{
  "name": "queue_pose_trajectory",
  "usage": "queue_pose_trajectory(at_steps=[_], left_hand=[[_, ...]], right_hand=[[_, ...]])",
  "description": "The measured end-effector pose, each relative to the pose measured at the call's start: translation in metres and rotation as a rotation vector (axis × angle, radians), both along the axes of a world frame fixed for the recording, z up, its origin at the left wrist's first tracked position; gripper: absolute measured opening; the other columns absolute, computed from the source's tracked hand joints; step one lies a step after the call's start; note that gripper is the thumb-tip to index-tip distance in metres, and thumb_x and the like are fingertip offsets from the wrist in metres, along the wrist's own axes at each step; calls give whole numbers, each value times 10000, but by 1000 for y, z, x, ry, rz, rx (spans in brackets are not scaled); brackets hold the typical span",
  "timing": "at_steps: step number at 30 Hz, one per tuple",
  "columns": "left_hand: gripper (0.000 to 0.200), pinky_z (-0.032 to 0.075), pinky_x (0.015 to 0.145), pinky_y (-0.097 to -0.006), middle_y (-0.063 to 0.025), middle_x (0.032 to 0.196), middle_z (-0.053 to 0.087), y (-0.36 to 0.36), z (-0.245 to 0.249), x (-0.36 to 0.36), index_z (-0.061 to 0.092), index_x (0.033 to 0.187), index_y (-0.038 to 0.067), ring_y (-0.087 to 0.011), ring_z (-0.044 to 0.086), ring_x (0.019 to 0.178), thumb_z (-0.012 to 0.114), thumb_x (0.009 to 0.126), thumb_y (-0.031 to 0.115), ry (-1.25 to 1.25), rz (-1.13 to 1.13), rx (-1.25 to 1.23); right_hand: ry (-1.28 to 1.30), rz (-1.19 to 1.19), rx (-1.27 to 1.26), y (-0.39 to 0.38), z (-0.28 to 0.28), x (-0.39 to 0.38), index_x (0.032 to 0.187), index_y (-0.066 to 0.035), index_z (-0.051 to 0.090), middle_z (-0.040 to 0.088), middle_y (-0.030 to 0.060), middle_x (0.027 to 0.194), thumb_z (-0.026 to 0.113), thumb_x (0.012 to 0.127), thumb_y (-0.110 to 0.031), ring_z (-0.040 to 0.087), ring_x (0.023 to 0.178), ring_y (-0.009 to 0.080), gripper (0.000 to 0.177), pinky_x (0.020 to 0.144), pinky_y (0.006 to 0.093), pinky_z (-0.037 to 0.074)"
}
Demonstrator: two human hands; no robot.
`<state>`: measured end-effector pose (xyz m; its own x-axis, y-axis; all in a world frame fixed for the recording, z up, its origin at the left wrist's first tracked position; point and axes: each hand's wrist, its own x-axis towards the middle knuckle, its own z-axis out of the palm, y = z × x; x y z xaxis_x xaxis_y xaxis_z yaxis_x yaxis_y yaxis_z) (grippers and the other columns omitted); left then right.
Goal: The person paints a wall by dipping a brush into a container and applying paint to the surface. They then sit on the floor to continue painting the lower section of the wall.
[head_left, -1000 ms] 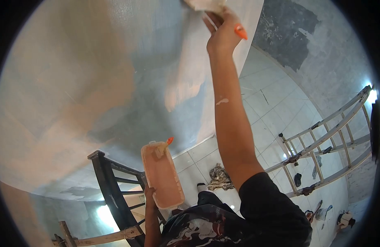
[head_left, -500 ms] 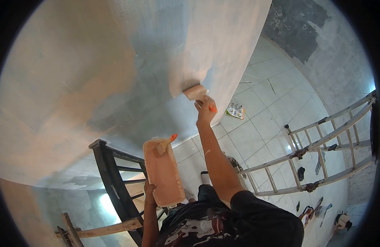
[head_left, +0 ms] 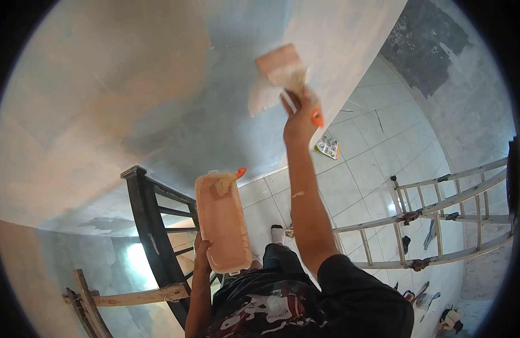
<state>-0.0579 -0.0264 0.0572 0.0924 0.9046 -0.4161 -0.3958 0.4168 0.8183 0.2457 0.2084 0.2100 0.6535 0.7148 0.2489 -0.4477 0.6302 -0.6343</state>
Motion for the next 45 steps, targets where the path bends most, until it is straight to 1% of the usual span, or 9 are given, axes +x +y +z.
queue_pose_trajectory(at_steps=[4, 8, 13, 18, 22, 26, 34, 40, 45], left_hand=[[731, 483, 901, -389, -188, 1206, 534, -6, 10, -4, 397, 1346, -34, -293, 573, 1055, 532, 670, 209, -12, 9, -39], [724, 488, 891, -389, -187, 1186, 540, -10, 3, -14, 409, 1325, -41, -291, 578, 1045, 543, 665, 224, 30, 19, -23], [718, 487, 891, -389, -174, 1173, 546, -11, 5, -17, 415, 1315, -43, -284, 578, 1044, 546, 665, 234, 42, 28, 3], [694, 482, 904, -375, -176, 1199, 537, -11, 11, -15, 402, 1335, -40, -276, 573, 1064, 515, 696, 205, -11, 49, -3], [683, 480, 909, -369, -181, 1212, 532, -8, 7, -17, 398, 1341, -39, -275, 569, 1074, 501, 705, 190, -3, 14, 9], [698, 480, 910, -368, -183, 1214, 530, -14, 4, -19, 390, 1346, -45, -277, 569, 1075, 512, 701, 194, -13, 16, 7], [706, 484, 898, -382, -173, 1193, 543, -15, -4, -23, 402, 1334, -38, -284, 574, 1058, 547, 693, 221, 8, -18, -28], [688, 486, 889, -386, -169, 1184, 547, -11, -2, -13, 422, 1317, -35, -290, 579, 1042, 550, 692, 221, -17, 13, -26], [662, 484, 885, -382, -163, 1169, 547, -4, -4, -10, 433, 1308, -26, -282, 575, 1039, 536, 701, 217, -20, 5, -2]], right_hand=[[136, 9, -255, -18, -118, -25, 1184, 10, 483, 571, 145, 1149, 547, 946, -221, 615, 1035, 280, 338, 886, 430, 550], [282, -28, -394, -37, -159, -41, 1154, 9, 504, 587, 140, 1096, 536, 933, -164, 640, 974, 265, 282, 854, 401, 567], [186, -68, -314, 5, -107, -56, 1034, 34, 600, 607, 96, 970, 615, 887, -128, 606, 897, 172, 220, 809, 318, 556], [54, -60, -24, 7, 56, -63, 1069, 43, 561, 596, 125, 1050, 587, 904, -140, 620, 931, 202, 248, 833, 348, 569], [109, 36, 198, 1, 112, -42, 1183, 47, 487, 596, 179, 1081, 566, 911, -156, 646, 954, 280, 347, 889, 395, 554], [63, 33, 241, 18, 81, -36, 1190, 24, 466, 570, 148, 1119, 541, 936, -188, 628, 968, 269, 338, 878, 404, 552], [159, 15, -264, -27, -105, -44, 1201, 29, 472, 570, 176, 1136, 546, 931, -224, 617, 1028, 291, 377, 885, 428, 548], [72, 12, -375, -51, -86, -39, 1178, 31, 493, 593, 173, 1097, 547, 928, -229, 632, 1000, 293, 365, 854, 426, 560], [-26, -53, -96, -31, 21, -20, 1187, 25, 483, 587, 170, 1104, 543, 930, -242, 623, 1014, 291, 375, 861, 435, 554]])
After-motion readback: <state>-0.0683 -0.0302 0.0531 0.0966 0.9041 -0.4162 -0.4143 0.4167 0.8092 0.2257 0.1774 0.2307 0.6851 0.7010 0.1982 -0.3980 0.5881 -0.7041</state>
